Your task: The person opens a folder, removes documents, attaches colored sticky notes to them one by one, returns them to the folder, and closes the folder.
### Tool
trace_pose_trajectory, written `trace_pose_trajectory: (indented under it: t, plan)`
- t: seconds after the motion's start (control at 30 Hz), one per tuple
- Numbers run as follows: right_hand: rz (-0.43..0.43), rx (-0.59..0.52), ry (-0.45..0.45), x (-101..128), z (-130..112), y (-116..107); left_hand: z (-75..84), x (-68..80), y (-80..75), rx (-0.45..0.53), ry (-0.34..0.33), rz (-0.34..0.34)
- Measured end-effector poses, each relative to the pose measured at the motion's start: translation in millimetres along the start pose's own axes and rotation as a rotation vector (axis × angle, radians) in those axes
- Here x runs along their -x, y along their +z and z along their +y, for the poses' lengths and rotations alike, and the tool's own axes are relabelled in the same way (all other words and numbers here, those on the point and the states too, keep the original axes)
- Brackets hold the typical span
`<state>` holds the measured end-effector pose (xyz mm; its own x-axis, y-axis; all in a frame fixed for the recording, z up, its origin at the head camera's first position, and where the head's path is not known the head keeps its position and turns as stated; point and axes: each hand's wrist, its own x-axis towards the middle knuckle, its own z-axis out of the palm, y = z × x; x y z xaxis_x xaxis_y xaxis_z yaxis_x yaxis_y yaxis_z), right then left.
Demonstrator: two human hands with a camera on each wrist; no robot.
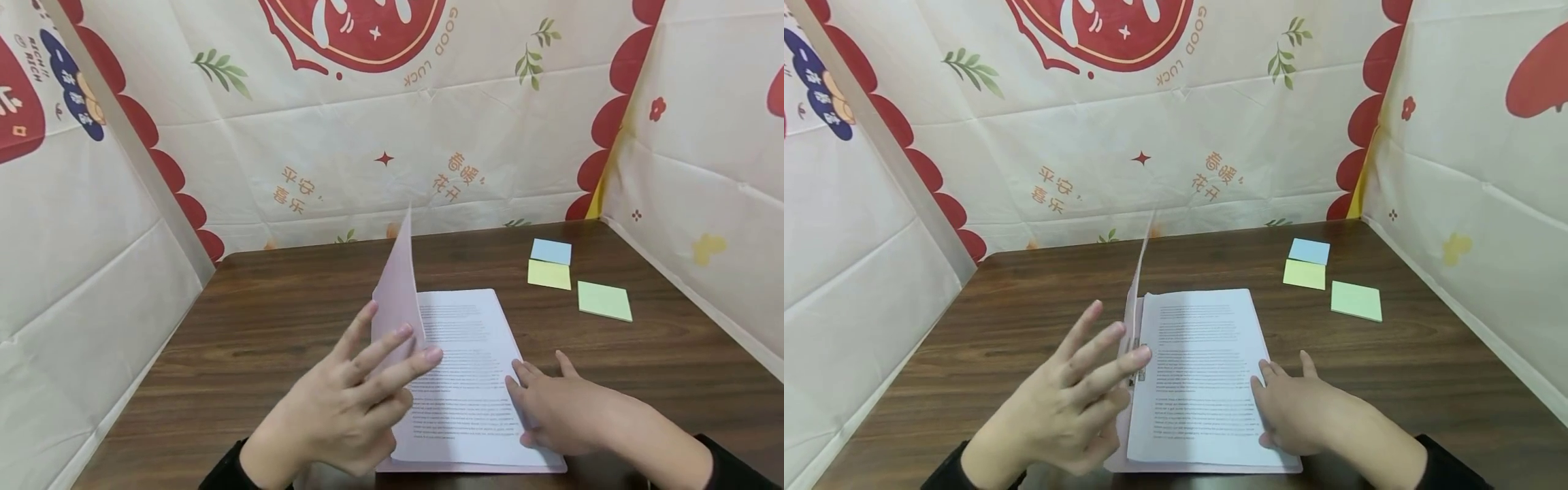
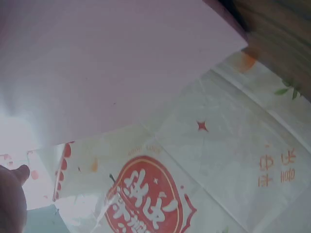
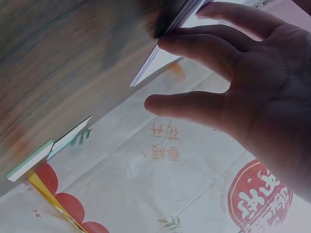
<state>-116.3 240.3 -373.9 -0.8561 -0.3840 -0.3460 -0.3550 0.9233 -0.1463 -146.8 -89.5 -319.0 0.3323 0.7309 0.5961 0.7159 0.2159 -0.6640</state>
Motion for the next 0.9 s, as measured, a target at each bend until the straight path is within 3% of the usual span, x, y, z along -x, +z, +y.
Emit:
trace_pose_trajectory:
  t: [0.1, 0.3, 0.4, 0.47, 0.53, 0.6, 0.77, 0.9]
  plan:
    - [0.001, -0.006, -0.004, 0, 3, -1, -8.2, -1.8, -7.6, -0.049, -0.001, 0.048]
    - [0.019, 0.026, -0.02, -1, 8, -3, -20.9, -3.5, -27.0, -0.246, 0.011, 0.155]
    - [0.017, 0.036, -0.018, -2, 11, -6, -22.3, -4.9, -37.5, -0.313, -0.065, 0.178]
    - [0.017, 0.036, -0.017, -3, 12, -7, -20.2, -6.3, -45.4, -0.367, -0.169, 0.131]
    - [0.016, 0.034, -0.017, -4, 13, -8, -16.5, -7.6, -53.5, -0.405, -0.29, 0.055]
    - [0.014, 0.031, -0.016, -4, 14, -8, -10.9, -8.5, -62.5, -0.424, -0.42, -0.076]
    - [0.001, 0.034, -0.014, -5, 15, -8, 3.1, -3.5, -79.2, -0.38, -0.681, -0.451]
    - [-0.001, 0.03, -0.016, -6, 14, -8, 18.8, 7.0, -77.0, -0.259, -0.884, -0.782]
